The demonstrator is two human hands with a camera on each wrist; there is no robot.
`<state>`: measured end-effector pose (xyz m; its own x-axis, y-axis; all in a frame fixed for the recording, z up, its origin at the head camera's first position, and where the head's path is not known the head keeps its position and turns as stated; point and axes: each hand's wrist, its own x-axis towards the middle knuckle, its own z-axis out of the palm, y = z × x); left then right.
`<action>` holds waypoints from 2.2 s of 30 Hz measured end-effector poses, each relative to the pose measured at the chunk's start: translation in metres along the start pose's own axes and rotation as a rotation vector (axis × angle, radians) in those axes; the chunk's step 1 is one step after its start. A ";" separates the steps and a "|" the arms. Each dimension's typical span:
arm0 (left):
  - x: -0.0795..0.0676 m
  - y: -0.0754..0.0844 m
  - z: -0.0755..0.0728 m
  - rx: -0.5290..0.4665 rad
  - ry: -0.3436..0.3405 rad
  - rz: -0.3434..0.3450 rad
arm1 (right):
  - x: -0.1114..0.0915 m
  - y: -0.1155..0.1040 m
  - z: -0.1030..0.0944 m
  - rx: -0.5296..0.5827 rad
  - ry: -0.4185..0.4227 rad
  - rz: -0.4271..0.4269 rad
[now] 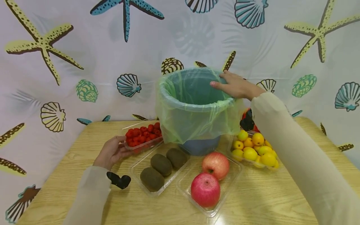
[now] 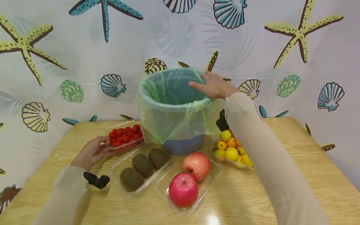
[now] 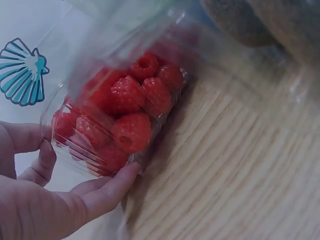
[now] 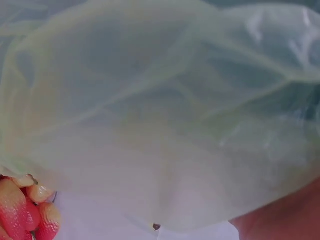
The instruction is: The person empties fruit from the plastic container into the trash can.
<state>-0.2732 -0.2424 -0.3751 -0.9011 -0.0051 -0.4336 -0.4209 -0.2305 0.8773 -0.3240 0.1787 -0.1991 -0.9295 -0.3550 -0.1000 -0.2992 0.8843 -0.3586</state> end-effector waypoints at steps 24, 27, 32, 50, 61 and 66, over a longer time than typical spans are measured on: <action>-0.006 -0.013 -0.011 -0.310 -0.129 -0.087 | -0.001 -0.007 -0.003 -0.036 -0.035 0.046; -0.007 -0.013 -0.013 -0.325 -0.111 -0.080 | -0.002 -0.007 -0.001 -0.022 -0.032 0.051; -0.012 0.000 -0.017 -0.345 -0.085 -0.067 | -0.001 -0.007 -0.002 -0.027 -0.010 0.046; -0.033 0.028 -0.014 -0.403 -0.061 -0.009 | -0.001 -0.005 -0.003 -0.094 -0.034 0.060; -0.045 0.059 -0.016 -0.506 0.003 0.020 | 0.001 -0.006 0.001 -0.066 -0.002 0.038; -0.050 0.070 -0.019 -0.556 -0.030 0.078 | 0.000 -0.006 -0.001 -0.067 -0.004 0.048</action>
<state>-0.2561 -0.2771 -0.2959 -0.9333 -0.0170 -0.3587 -0.2417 -0.7091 0.6624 -0.3221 0.1733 -0.1959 -0.9421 -0.3131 -0.1196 -0.2684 0.9185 -0.2904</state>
